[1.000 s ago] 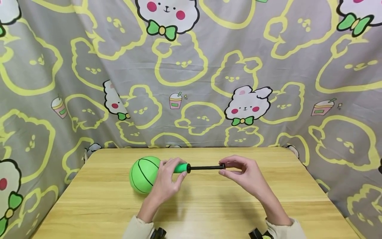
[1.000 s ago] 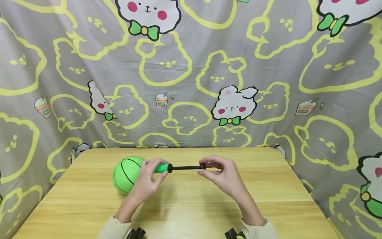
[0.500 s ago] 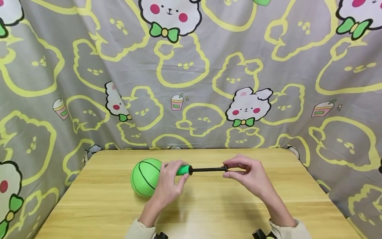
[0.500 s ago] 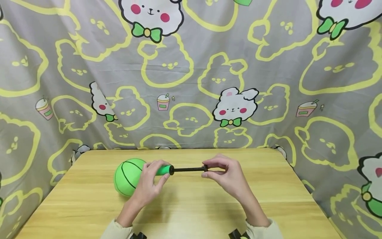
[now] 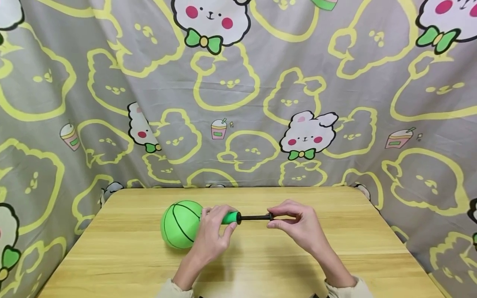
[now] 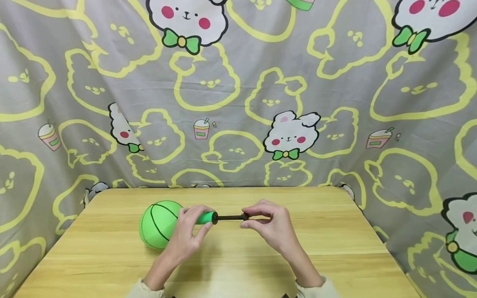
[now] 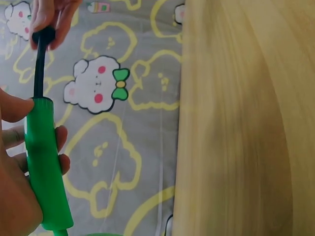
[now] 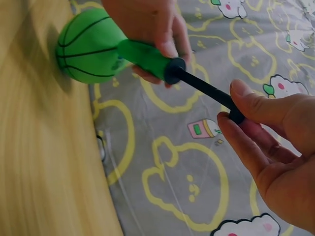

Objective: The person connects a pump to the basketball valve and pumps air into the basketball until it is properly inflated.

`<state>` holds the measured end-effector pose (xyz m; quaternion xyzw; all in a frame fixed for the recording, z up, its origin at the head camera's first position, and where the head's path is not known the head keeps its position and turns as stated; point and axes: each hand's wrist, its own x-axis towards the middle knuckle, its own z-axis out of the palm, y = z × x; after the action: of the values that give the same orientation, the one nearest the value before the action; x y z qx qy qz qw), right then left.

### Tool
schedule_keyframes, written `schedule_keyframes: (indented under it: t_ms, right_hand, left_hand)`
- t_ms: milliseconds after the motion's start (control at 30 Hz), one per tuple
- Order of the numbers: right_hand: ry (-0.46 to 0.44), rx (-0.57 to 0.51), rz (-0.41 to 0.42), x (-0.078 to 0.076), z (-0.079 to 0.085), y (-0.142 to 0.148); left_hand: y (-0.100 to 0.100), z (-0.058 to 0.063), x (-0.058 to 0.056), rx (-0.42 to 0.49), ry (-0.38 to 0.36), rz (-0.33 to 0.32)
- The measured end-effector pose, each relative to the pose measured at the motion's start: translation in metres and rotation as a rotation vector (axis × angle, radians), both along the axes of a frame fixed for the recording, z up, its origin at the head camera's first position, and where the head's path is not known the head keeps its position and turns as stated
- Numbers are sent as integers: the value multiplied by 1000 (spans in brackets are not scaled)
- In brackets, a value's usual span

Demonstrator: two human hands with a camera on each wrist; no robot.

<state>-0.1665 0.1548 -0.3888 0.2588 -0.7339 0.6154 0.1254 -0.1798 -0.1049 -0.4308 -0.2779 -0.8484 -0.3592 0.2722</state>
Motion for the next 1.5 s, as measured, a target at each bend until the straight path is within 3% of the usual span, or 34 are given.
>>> schedule_keyframes:
  t_ms: [567,800,1167,1500]
  right_hand:
    - [2,13,-24,1,-19,-22]
    - [-13,20,-32,-1,-23,-27]
    - [-81,17,100,-4,-16,-22]
    - [-95,44,126,-2,-6,1]
  left_hand:
    - [17,-2,10,-29,-69,-19]
    - [21,-2,10,-45,-25,-28]
    - [14,2,9,-74,-64,-24]
    - [13,0,7,-53,-71,-20]
